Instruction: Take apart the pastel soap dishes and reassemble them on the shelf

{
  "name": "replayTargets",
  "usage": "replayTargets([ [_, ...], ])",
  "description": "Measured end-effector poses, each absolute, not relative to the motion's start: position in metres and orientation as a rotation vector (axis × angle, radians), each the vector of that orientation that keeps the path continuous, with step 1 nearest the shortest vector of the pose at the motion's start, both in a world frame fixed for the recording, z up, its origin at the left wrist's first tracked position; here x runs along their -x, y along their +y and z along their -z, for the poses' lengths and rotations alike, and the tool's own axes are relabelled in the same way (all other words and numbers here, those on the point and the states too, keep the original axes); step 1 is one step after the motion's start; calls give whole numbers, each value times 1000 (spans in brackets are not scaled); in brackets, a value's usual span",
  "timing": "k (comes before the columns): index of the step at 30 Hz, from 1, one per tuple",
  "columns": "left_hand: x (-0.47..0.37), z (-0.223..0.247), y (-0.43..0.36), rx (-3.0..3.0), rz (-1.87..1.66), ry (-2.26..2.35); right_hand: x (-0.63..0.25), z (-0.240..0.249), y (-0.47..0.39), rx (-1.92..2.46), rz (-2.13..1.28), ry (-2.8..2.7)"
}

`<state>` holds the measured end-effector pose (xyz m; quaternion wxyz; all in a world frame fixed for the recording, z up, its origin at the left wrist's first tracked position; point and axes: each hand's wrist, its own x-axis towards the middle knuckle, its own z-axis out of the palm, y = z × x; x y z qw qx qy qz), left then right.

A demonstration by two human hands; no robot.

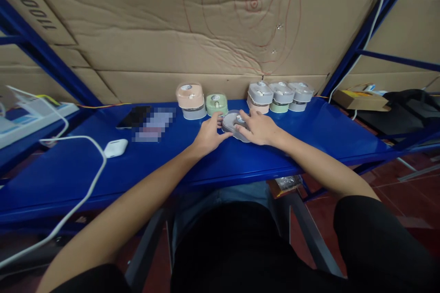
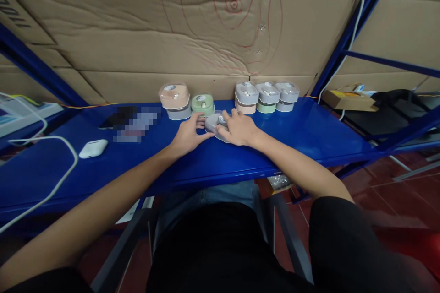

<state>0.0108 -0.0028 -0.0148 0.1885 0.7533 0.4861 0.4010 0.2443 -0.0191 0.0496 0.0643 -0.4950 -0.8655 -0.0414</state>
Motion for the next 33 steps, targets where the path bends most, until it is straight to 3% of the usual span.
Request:
replayTargets([
  [33, -25, 17, -5, -2267, -1163, 1370, -227, -47, -18, 1748, 177, -2374],
])
